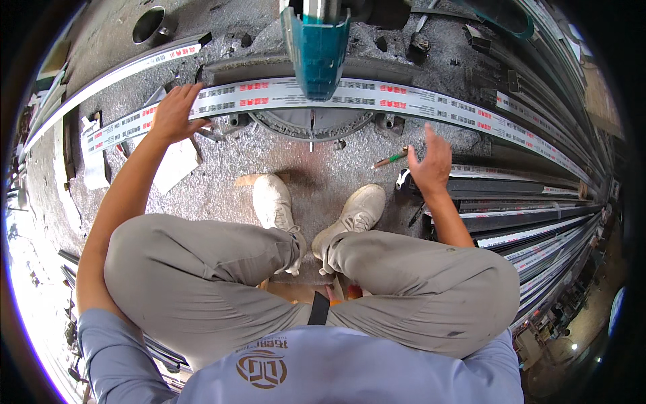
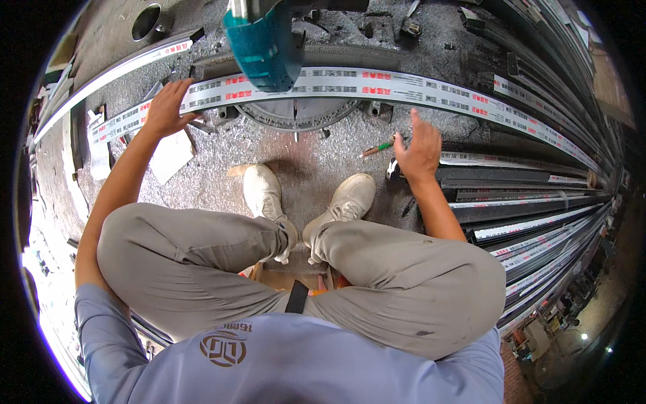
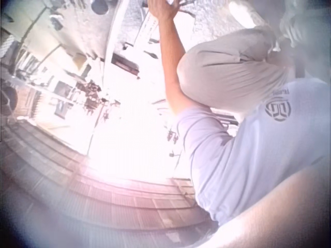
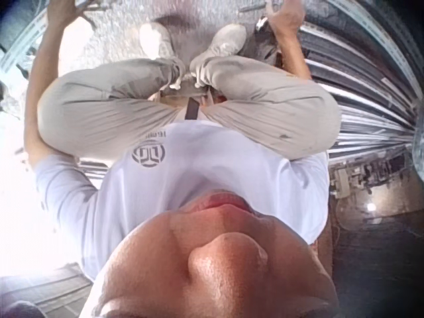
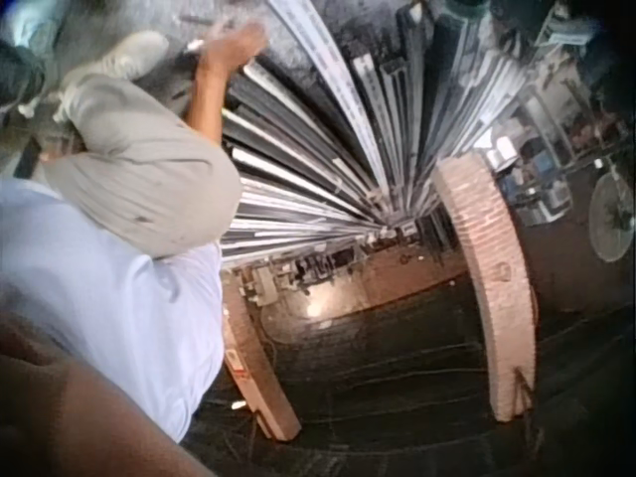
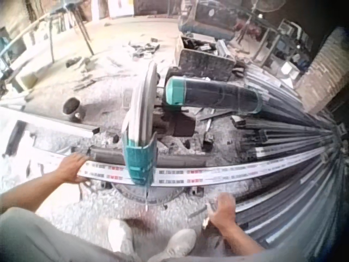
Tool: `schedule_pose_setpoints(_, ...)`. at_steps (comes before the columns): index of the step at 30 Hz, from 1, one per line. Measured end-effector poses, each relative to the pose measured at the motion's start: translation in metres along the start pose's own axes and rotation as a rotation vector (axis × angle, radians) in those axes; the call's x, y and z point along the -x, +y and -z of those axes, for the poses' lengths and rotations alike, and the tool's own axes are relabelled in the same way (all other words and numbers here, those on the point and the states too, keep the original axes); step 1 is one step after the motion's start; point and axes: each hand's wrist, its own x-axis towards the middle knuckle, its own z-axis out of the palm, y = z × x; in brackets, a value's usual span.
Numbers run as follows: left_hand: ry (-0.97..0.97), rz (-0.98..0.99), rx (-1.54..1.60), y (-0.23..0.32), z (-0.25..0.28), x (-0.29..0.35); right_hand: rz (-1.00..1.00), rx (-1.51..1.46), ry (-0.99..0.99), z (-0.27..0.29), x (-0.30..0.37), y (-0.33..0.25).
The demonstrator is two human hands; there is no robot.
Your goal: The person measures and marks metal profiles with a tape measure and marker, then cuts them using a handheld circular saw. The cut pieces are placed aside on the floor.
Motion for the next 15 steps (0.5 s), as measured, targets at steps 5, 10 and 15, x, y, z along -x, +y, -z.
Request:
schedule_pose_setpoints(5, -0.071, 0.120, 0.022, -0.045, -0.003, 0.009, 0.092, 0.048, 0.139, 0.010, -0.054, 0.023)
schedule_pose_setpoints(10, 0.025, 0.154, 0.062, -0.045, 0.002, -0.006, 0.151, 0.024, 0.125, 0.005, -0.091, 0.035)
schedule_pose_setpoints(15, 0.086, 0.026, 0.296, 0.009, 0.001, -0.046, 0.165, -0.063, 0.043, 0.002, -0.109, 0.039)
